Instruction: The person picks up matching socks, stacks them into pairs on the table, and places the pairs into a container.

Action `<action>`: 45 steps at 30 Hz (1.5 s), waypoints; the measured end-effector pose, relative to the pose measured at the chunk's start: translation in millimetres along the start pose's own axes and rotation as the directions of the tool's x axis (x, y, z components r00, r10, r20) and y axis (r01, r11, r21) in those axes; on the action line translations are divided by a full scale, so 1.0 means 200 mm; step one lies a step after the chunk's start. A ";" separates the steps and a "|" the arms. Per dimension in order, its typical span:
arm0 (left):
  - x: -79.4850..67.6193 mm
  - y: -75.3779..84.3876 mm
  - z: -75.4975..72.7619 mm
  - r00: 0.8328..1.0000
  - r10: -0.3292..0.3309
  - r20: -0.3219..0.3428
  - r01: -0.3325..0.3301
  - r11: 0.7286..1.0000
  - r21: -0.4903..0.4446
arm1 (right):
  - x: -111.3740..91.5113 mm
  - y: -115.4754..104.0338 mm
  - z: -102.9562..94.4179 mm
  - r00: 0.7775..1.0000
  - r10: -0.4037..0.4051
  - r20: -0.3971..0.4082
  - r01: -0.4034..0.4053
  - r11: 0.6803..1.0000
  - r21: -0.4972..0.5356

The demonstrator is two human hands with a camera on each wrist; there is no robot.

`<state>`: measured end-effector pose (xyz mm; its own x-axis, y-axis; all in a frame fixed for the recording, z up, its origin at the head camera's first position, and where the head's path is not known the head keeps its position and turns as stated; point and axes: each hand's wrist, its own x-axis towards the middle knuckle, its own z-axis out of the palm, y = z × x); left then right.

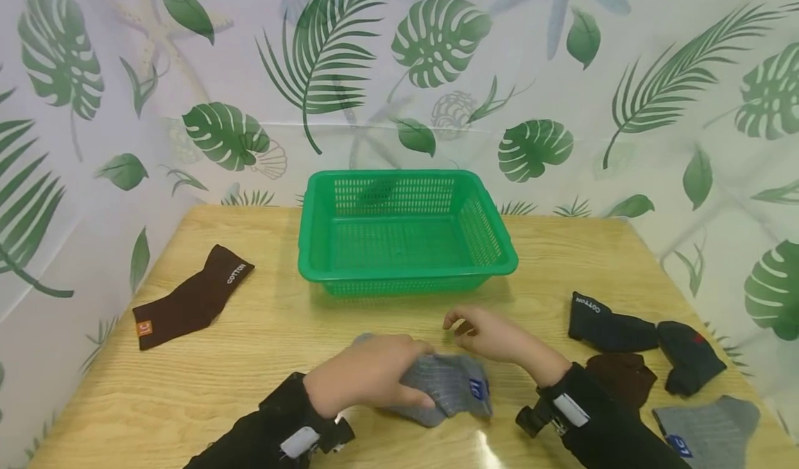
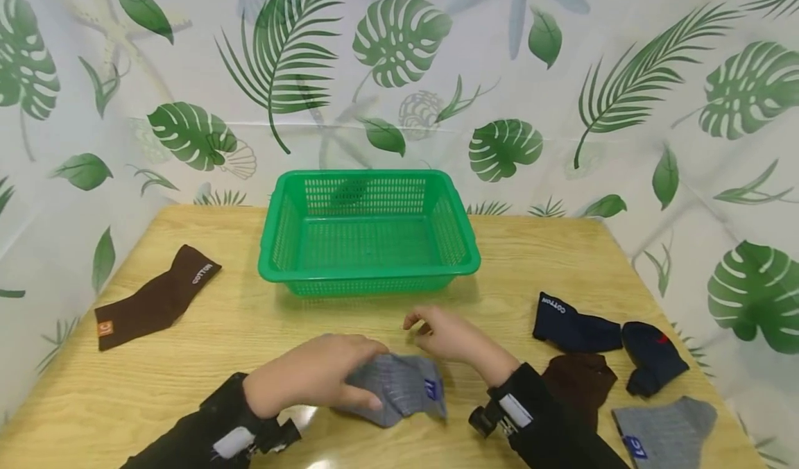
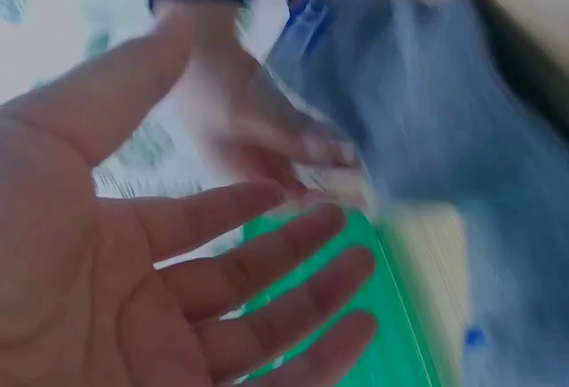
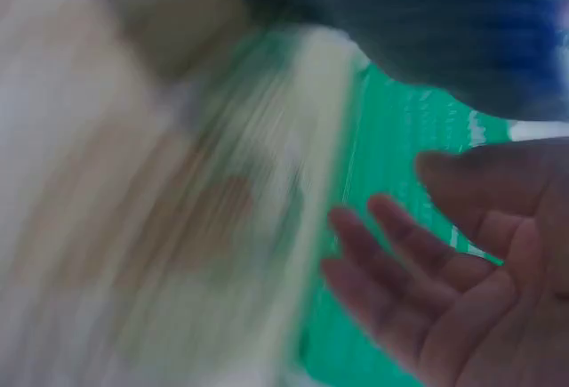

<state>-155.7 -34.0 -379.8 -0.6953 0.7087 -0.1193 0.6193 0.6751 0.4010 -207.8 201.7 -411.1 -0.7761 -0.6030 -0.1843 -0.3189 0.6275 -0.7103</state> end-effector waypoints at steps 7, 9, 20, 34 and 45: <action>-0.02 -0.28 0.03 0.982 -0.154 -0.112 0.150 0.988 -0.038 | -0.09 -0.05 0.01 0.986 0.161 -0.028 -0.162 0.933 -0.320; -0.03 -0.31 0.05 0.977 -0.135 -0.163 0.135 0.991 -0.012 | -0.12 -0.10 0.04 0.980 0.192 -0.051 -0.195 0.885 -0.423; -0.20 -0.17 0.20 0.987 -0.044 0.156 0.025 0.993 0.118 | -0.24 -0.23 0.26 0.921 0.305 0.240 -0.163 0.864 -0.476; -0.22 -0.44 0.15 0.971 -0.215 0.108 0.218 0.976 -0.021 | 0.04 -0.08 0.31 0.881 0.308 0.358 -0.045 0.809 -0.586; -0.15 -0.40 0.13 0.977 -0.189 0.099 0.194 0.980 -0.046 | -0.11 0.02 0.13 0.964 0.040 0.262 0.031 0.965 -0.259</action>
<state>-175.0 -104.1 -430.9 -0.7601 0.5854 -0.2821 0.4551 0.7894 0.4120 -176.7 204.9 -427.8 -0.6185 -0.6857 -0.3837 -0.4729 0.7148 -0.5152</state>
